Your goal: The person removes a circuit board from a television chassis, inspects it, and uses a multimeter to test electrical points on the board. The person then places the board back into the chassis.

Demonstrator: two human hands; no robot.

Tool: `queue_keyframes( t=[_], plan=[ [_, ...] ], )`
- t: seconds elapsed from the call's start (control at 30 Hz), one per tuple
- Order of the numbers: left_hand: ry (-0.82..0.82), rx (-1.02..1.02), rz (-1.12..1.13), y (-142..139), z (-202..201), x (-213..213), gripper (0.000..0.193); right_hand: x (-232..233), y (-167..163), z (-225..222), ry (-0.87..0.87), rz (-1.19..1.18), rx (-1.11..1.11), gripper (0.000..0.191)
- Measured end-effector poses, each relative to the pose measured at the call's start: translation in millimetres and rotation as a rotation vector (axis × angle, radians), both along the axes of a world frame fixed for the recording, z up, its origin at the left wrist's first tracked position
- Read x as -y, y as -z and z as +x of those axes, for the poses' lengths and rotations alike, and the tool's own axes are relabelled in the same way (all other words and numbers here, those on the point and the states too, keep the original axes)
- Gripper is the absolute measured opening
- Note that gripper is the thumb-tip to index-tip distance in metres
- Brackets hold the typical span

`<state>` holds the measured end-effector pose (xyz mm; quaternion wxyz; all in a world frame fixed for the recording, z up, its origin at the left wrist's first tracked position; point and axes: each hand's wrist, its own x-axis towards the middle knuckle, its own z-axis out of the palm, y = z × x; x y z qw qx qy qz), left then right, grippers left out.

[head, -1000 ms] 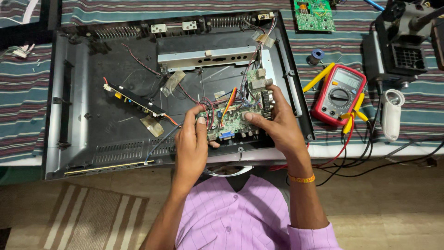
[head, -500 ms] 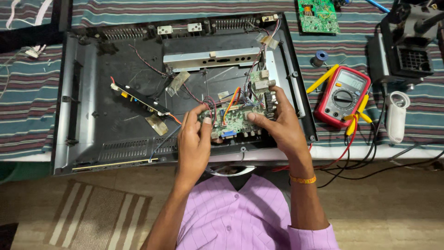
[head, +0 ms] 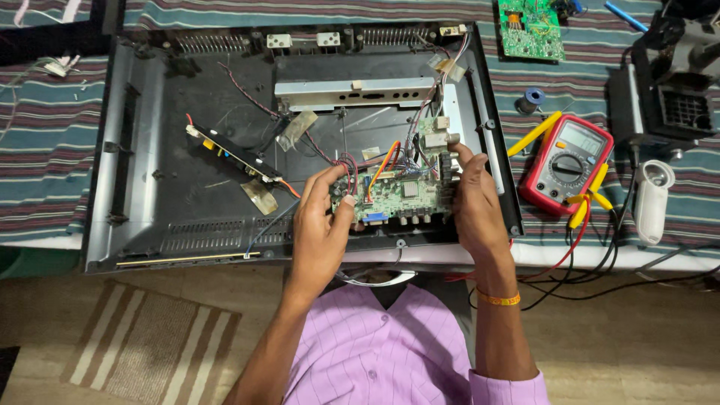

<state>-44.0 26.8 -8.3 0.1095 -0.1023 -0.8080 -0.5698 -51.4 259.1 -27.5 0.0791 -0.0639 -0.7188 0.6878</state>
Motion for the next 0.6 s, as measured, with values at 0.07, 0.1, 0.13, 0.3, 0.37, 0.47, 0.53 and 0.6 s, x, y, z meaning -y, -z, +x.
queue_keyframes(
  t=[0.07, 0.1, 0.13, 0.3, 0.37, 0.47, 0.53, 0.6],
  plan=[
    [0.011, 0.072, 0.049, 0.9, -0.3, 0.4, 0.041, 0.5, -1.1, -0.5, 0.009, 0.046, -0.006, 0.087],
    [0.014, 0.111, 0.073, 1.5, 0.7, 0.9, 0.041, 0.8, -1.3, -0.2, 0.007, 0.04, -0.007, 0.088],
    [0.009, 0.014, 0.034, 2.2, 1.0, 1.7, 0.041, 1.1, -1.7, -0.8, 0.003, 0.036, -0.011, 0.088],
    [0.023, -0.097, 0.003, 3.1, 2.2, 3.2, 0.042, 2.9, -4.6, 1.8, 0.007, 0.031, -0.014, 0.088],
    [0.028, -0.117, 0.014, 2.6, 2.4, 2.3, 0.042, 3.4, -6.3, 3.2, 0.011, 0.041, -0.006, 0.087],
    [0.031, -0.162, 0.005, 1.5, 3.4, 2.9, 0.042, 4.4, -8.0, 3.2, 0.007, 0.04, -0.015, 0.085],
    [0.039, -0.108, 0.046, 0.5, 4.4, 2.9, 0.043, 4.1, -8.6, 3.6, -0.003, 0.052, -0.019, 0.085],
    [0.054, 0.033, 0.148, -0.8, 5.5, 2.4, 0.043, 3.6, -8.7, 4.0, -0.007, 0.063, -0.02, 0.085]
  ],
)
